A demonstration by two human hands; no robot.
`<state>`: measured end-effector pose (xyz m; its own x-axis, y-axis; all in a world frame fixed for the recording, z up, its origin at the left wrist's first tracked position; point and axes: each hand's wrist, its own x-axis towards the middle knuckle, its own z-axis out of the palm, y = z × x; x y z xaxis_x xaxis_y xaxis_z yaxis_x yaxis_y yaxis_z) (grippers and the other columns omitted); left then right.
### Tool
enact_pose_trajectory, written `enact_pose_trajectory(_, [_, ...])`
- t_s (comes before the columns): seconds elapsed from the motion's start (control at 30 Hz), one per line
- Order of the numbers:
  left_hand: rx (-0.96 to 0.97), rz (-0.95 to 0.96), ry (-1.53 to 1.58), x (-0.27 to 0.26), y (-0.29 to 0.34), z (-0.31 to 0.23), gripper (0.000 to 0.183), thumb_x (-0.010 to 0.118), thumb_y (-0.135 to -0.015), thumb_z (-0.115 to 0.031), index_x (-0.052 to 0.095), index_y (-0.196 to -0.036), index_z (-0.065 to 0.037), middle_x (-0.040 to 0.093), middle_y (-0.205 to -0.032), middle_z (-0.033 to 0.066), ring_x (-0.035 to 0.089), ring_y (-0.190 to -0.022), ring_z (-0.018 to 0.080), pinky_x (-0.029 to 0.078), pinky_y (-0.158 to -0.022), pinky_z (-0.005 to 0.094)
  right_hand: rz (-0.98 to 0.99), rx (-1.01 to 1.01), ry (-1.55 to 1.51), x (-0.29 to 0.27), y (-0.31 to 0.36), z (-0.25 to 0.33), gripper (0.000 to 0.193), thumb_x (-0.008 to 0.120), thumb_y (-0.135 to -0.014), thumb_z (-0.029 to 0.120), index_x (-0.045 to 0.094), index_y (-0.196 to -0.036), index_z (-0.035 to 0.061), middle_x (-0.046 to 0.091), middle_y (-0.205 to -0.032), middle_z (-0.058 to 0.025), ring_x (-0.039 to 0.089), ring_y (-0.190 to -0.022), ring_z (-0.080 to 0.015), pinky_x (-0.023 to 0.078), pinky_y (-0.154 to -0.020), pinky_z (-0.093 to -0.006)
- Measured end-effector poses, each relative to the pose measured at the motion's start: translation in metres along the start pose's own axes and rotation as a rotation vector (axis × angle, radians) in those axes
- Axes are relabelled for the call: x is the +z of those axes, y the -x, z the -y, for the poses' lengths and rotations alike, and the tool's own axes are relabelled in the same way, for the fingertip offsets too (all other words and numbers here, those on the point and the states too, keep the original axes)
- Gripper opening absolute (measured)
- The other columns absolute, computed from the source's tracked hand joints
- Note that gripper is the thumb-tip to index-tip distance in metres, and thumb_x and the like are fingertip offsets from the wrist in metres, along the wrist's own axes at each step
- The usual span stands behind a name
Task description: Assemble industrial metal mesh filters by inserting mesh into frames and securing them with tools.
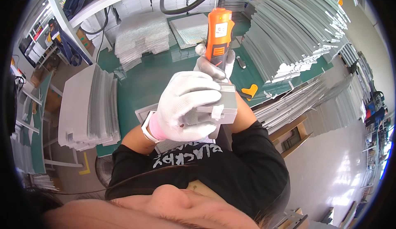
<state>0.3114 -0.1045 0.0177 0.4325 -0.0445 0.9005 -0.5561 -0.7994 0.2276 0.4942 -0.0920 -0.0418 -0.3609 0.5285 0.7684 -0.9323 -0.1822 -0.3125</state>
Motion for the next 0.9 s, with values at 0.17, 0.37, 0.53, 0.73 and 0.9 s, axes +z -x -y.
enact_pose_trajectory(0.17, [-0.042,0.066,-0.03,-0.006,-0.002,-0.004,0.039,0.076,-0.062,-0.011,0.065,-0.1,-0.008,0.065,-0.099,0.0077,0.062,-0.094,0.0309,0.045,-0.082,0.0405,-0.027,0.026,0.036,0.001,0.006,0.0,0.062,0.072,-0.087,0.045,0.043,-0.122,0.003,0.055,-0.054,-0.0003,0.05,-0.04,-0.0072,0.041,-0.041,-0.0206])
enact_pose_trajectory(0.37, [-0.119,0.211,-0.162,-0.02,-0.007,-0.017,0.032,0.075,-0.064,-0.009,0.066,-0.095,-0.01,0.065,-0.095,0.0051,0.062,-0.088,0.0288,0.045,-0.079,0.0397,-0.059,0.015,0.168,0.0,0.01,0.002,0.068,0.073,-0.084,0.051,0.045,-0.119,0.0004,0.051,-0.052,0.0011,0.044,-0.036,-0.0058,0.034,-0.036,-0.0195])
enact_pose_trajectory(0.53, [-0.125,0.308,-0.203,-0.025,-0.013,-0.015,0.027,0.074,-0.068,-0.009,0.067,-0.093,-0.011,0.064,-0.093,0.0044,0.061,-0.085,0.0281,0.045,-0.076,0.0396,-0.117,0.011,0.199,0.002,0.017,0.002,0.073,0.073,-0.082,0.052,0.044,-0.12,-0.0029,0.048,-0.051,0.001,0.042,-0.036,-0.0065,0.033,-0.036,-0.02])
enact_pose_trajectory(0.73, [-0.226,0.652,-0.273,-0.038,-0.031,-0.02,0.02,0.072,-0.073,-0.009,0.066,-0.092,-0.011,0.064,-0.093,0.0035,0.062,-0.082,0.025,0.046,-0.07,0.0381,-0.151,0.016,0.224,-0.002,0.027,0.004,0.076,0.073,-0.082,0.051,0.043,-0.122,-0.0049,0.048,-0.053,-0.0011,0.041,-0.036,-0.0079,0.033,-0.036,-0.0222])
enact_pose_trajectory(0.9, [-0.076,0.809,-0.418,-0.036,-0.041,-0.02,0.012,0.067,-0.072,-0.01,0.06,-0.081,-0.008,0.059,-0.084,0.0058,0.061,-0.076,0.0261,0.048,-0.067,0.0377,-0.146,0.005,0.231,-0.003,0.03,0.005,0.078,0.072,-0.083,0.051,0.041,-0.126,-0.0066,0.049,-0.056,-0.0041,0.043,-0.039,-0.0111,0.032,-0.036,-0.0228])
